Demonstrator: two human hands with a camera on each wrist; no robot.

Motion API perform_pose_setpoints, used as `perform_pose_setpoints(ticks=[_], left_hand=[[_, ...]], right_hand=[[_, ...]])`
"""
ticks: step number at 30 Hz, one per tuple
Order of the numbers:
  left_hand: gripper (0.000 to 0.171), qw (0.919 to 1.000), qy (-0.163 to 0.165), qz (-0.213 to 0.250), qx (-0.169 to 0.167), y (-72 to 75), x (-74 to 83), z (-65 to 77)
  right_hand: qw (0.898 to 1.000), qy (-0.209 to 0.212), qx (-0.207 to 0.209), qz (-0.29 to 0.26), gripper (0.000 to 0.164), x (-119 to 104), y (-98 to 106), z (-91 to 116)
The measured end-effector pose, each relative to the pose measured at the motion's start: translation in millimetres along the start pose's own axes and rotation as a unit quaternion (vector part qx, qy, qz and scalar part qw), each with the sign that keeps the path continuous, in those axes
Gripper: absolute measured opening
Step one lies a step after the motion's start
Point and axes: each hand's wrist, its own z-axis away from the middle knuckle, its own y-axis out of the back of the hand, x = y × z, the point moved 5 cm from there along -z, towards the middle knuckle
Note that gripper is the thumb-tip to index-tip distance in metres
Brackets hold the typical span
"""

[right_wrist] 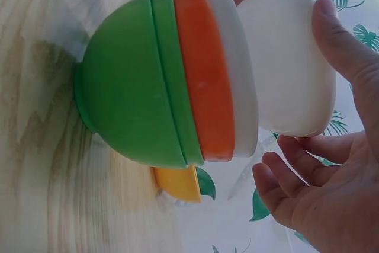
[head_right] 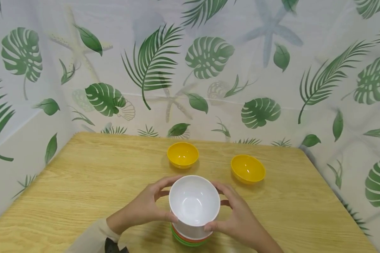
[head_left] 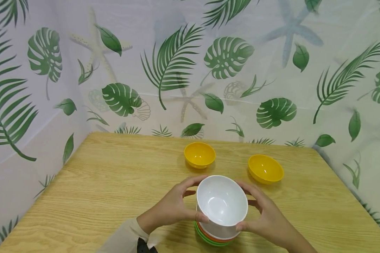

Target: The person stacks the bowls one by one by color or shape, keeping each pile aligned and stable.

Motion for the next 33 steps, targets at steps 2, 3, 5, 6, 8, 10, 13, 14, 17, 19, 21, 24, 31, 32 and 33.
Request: perform_pose_setpoints(ticks=[2,3,5,6,8,10,13,14,17,19,21,24,31,32,33], left_hand=[[0.083,1.0000,0.001,-0.004,-0.003,-1.2,-0.7,1.1],[0.082,1.0000,0.001,-0.006,-0.005,-1.8,-1.0,1.6],[0.082,0.9999,0.002,-0.010,-0.008,-2.9,-1.7,2.9],[0.082,0.9999,0.002,-0.011,-0.009,-3.3,-2.0,3.5],[0.082,0.9999,0.003,-0.010,-0.013,-4.5,-2.8,5.0],[0.084,0.9998,0.004,-0.009,-0.015,-5.6,-3.9,6.6],[0.085,0.9998,0.004,-0.011,-0.018,-7.2,-6.1,8.5],[0.085,0.9998,0.003,-0.013,-0.017,-7.6,-6.9,9.0],[0.084,0.9997,-0.001,-0.019,-0.016,-8.7,-10.6,9.9],[0.083,0.9996,-0.002,-0.022,-0.018,-9.6,-12.8,10.4],[0.082,0.9995,-0.002,-0.022,-0.020,-10.7,-14.4,10.8],[0.082,0.9994,0.000,-0.022,-0.026,-12.3,-15.1,11.4],[0.083,0.9991,0.000,-0.027,-0.033,-14.1,-17.7,12.4],[0.084,0.9990,0.000,-0.029,-0.034,-14.3,-18.1,12.6],[0.084,0.9990,0.000,-0.028,-0.036,-14.5,-18.5,12.8]], right_hand=[[1.000,0.000,-0.002,0.007,0.095,0.4,-1.2,1.6],[1.000,0.001,-0.004,0.011,0.094,0.8,-1.9,2.4],[1.000,0.000,-0.008,0.014,0.094,2.5,-3.5,4.2],[1.000,-0.001,-0.009,0.015,0.094,3.4,-4.3,4.9],[1.000,-0.002,-0.012,0.015,0.094,5.3,-5.8,6.2],[1.000,-0.002,-0.013,0.017,0.094,7.1,-7.4,7.4],[1.000,0.010,-0.012,0.023,0.096,8.2,-9.5,9.6],[1.000,0.011,-0.011,0.026,0.097,8.6,-9.9,10.2],[0.999,0.002,-0.016,0.033,0.097,11.4,-11.4,12.4],[0.999,-0.009,-0.020,0.033,0.095,13.3,-12.4,13.8],[0.999,-0.020,-0.021,0.032,0.093,15.2,-13.6,15.3],[0.999,-0.024,-0.018,0.031,0.092,15.8,-15.1,16.8],[0.999,-0.014,-0.023,0.040,0.092,15.7,-16.0,18.4],[0.999,-0.011,-0.024,0.041,0.093,15.8,-15.9,18.5],[0.999,-0.008,-0.024,0.042,0.093,16.0,-15.8,18.6]])
